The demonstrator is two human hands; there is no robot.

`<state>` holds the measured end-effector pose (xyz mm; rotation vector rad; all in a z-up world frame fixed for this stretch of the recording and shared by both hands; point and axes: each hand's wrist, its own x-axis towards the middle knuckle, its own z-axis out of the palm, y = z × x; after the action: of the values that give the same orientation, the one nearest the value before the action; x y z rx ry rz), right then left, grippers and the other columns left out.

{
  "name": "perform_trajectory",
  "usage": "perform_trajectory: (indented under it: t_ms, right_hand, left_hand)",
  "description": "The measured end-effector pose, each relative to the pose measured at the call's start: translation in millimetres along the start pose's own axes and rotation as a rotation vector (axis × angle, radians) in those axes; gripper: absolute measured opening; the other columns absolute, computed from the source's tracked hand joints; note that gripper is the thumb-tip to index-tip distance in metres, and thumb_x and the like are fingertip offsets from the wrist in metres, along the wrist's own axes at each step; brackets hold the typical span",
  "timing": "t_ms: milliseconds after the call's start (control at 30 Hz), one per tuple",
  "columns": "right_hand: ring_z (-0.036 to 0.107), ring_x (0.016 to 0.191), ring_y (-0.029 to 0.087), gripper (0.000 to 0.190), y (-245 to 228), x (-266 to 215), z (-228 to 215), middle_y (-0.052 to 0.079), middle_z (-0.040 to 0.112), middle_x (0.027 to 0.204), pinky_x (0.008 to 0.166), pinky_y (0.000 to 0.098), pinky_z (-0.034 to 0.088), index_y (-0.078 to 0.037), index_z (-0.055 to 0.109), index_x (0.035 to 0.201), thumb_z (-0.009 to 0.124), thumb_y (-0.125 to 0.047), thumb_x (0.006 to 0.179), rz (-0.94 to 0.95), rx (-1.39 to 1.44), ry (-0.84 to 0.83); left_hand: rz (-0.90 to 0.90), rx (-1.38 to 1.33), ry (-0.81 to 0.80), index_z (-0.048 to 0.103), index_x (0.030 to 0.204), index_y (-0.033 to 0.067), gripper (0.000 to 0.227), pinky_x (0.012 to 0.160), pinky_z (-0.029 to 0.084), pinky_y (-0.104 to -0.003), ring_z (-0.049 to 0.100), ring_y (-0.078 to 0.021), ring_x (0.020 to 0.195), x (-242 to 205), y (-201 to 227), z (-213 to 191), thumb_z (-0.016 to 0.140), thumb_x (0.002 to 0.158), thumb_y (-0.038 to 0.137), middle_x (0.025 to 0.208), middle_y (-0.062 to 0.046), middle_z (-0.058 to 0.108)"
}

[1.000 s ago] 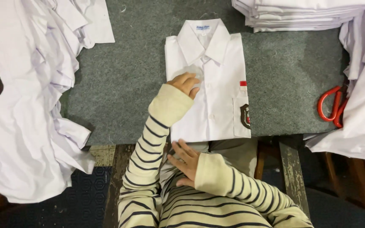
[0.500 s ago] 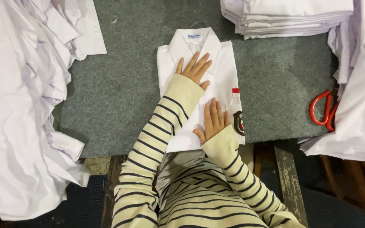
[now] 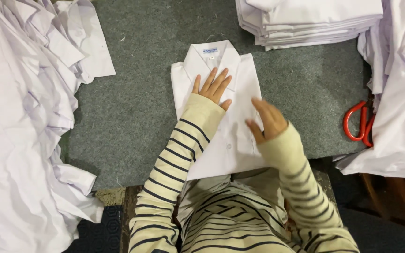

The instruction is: Folding and stacking white school shirts on a workbench

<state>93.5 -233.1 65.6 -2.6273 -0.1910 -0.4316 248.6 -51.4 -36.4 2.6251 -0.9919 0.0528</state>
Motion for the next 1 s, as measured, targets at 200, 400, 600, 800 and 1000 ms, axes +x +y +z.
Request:
perform_trajectory:
  t_ms: [200, 400, 600, 800, 1000]
  right_hand:
    - [0.057, 0.122, 0.021, 0.038, 143, 98, 137, -0.002, 0.057, 0.133, 0.084, 0.0399, 0.056, -0.020, 0.062, 0.138, 0.057, -0.038, 0.104, -0.031, -0.320, -0.083]
    - [0.047, 0.121, 0.023, 0.042, 118, 104, 115, -0.002, 0.043, 0.132, 0.089, 0.0410, 0.042, -0.023, 0.054, 0.143, 0.056, -0.026, 0.101, 0.055, -0.436, -0.208]
    - [0.044, 0.118, 0.027, 0.055, 93, 108, 95, -0.001, 0.037, 0.130, 0.091, 0.0439, 0.038, -0.024, 0.044, 0.153, 0.052, -0.029, 0.099, 0.100, -0.445, -0.284]
    - [0.044, 0.115, 0.026, 0.059, 100, 120, 95, -0.001, 0.036, 0.126, 0.097, 0.0474, 0.035, -0.027, 0.041, 0.153, 0.048, -0.030, 0.095, 0.155, -0.436, -0.366]
    - [0.045, 0.114, 0.027, 0.064, 94, 125, 91, -0.001, 0.036, 0.126, 0.100, 0.0508, 0.031, -0.031, 0.033, 0.157, 0.045, -0.032, 0.094, 0.208, -0.416, -0.423]
  left_hand:
    - [-0.018, 0.062, 0.036, 0.028, 0.163, 0.0277, 0.076, 0.128, 0.005, -0.055, 0.009, -0.0182, 0.160, 0, 4, 0, 0.060, 0.098, 0.050, 0.172, 0.010, 0.014]
    - [-0.023, 0.069, 0.001, 0.024, 0.163, 0.0294, 0.079, 0.128, 0.006, -0.056, 0.007, -0.0181, 0.160, 1, 2, 5, 0.060, 0.096, 0.051, 0.172, 0.010, 0.010]
    - [-0.026, 0.062, -0.016, 0.025, 0.163, 0.0277, 0.077, 0.127, 0.005, -0.056, 0.007, -0.0188, 0.160, -1, 7, -6, 0.058, 0.098, 0.049, 0.173, 0.009, 0.010]
    - [-0.024, 0.077, -0.017, 0.025, 0.163, 0.0269, 0.077, 0.127, 0.005, -0.056, 0.007, -0.0194, 0.160, -2, 9, -10, 0.060, 0.097, 0.048, 0.173, 0.008, 0.011]
    - [-0.022, 0.062, -0.012, 0.026, 0.163, 0.0267, 0.077, 0.127, 0.005, -0.056, 0.008, -0.0196, 0.160, -2, 9, -11, 0.060, 0.097, 0.048, 0.173, 0.008, 0.011]
